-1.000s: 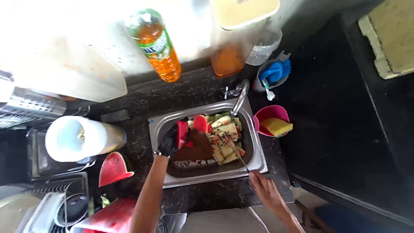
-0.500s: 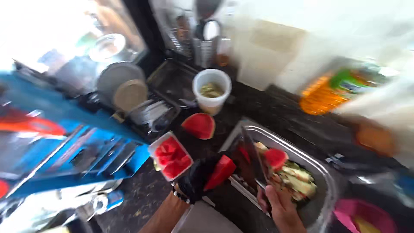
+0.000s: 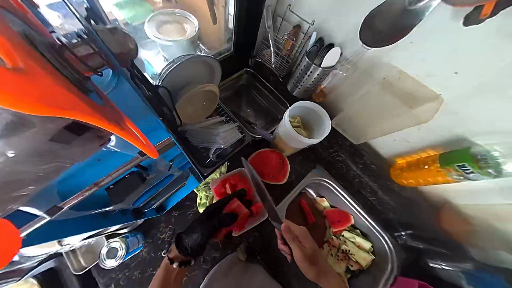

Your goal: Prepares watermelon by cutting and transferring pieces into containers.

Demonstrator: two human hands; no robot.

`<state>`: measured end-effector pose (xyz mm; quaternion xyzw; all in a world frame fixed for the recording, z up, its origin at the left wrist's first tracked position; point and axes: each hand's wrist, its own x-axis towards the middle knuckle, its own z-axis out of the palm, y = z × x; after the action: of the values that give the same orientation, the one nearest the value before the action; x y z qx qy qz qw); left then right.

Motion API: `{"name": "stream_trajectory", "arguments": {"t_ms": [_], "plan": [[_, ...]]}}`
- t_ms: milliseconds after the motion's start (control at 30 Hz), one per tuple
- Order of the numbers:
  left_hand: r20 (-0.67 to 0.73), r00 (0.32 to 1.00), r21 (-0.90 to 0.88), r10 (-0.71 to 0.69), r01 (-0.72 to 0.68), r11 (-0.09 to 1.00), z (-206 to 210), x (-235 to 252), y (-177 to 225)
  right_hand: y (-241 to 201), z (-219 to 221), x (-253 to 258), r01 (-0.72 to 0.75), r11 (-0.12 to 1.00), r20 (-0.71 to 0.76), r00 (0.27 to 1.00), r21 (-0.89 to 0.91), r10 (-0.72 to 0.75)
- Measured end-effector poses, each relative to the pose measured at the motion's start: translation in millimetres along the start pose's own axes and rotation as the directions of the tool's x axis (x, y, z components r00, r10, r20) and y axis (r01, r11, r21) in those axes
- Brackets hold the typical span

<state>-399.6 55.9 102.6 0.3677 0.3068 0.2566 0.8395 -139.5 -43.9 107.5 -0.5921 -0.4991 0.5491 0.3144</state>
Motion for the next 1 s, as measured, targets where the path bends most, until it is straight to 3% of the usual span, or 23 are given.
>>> {"name": "stream_trajectory", "arguments": {"t_ms": [100,167,300,467,633,800,900,1000], "plan": [[-0.154,0.988,0.070,-0.013,0.024,0.997,0,10,-4,-6,8,4,0.005,0.994,0.024,1.000,-0.112,-0.002],[-0.202,0.978,-0.028,-0.058,0.053,0.998,3,12,-6,-3,15,4,0.018,0.990,0.018,1.000,-0.142,-0.015],[-0.171,0.979,-0.314,-0.113,0.055,0.948,0,12,-5,5,21,12,0.014,0.973,0.002,1.000,-0.229,-0.014],[-0.161,0.980,-0.364,-0.119,0.053,0.930,-6,10,0,-4,25,12,0.125,0.966,0.001,0.992,-0.225,-0.128],[-0.154,0.982,-0.332,-0.109,0.053,0.942,-9,13,-4,0,27,28,-0.149,0.933,0.062,0.982,-0.328,0.178],[-0.262,0.940,-0.326,-0.219,0.127,0.937,-6,11,-8,-4,27,33,-0.177,0.853,0.029,0.975,-0.492,0.219],[-0.239,0.951,-0.473,-0.198,0.064,0.879,-9,7,-11,-1,18,31,-0.170,0.914,0.068,0.976,-0.368,0.209],[-0.167,0.978,-0.546,-0.128,0.016,0.837,-14,8,-12,-6,19,23,-0.048,0.989,0.073,0.996,-0.140,0.059]]}}
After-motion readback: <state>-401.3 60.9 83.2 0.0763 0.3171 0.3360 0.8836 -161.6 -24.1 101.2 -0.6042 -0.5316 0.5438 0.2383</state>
